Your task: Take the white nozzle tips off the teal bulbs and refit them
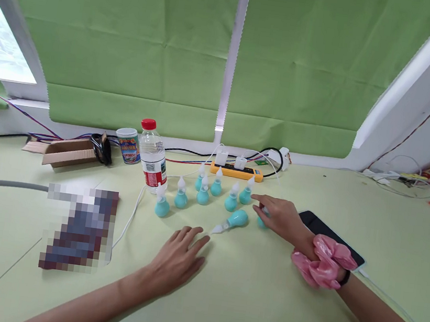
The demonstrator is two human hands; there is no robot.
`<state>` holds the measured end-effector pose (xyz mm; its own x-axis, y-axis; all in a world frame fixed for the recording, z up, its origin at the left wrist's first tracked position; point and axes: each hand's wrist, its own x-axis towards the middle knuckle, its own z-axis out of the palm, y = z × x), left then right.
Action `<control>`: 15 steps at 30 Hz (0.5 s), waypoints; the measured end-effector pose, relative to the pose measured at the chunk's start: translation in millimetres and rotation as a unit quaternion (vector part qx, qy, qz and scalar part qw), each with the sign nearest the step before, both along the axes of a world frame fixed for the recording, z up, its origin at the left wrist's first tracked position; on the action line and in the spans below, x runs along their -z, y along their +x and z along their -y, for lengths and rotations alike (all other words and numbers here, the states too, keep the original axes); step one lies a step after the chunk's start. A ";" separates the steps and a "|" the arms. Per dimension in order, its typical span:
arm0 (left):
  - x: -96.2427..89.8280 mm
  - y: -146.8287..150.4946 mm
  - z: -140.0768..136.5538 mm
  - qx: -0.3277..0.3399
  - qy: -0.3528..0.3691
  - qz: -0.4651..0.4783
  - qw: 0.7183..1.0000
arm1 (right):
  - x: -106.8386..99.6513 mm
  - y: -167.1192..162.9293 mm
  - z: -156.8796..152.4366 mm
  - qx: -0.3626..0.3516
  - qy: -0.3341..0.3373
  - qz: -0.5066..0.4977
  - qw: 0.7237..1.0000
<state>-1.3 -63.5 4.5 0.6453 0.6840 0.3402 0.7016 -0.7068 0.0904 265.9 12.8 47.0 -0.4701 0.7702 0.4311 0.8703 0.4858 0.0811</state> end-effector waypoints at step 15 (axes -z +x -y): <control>17.3 24.4 -41.5 -0.011 0.003 0.095 0.995 | 47.0 -64.0 14.7 -0.201 -0.052 -0.145 0.967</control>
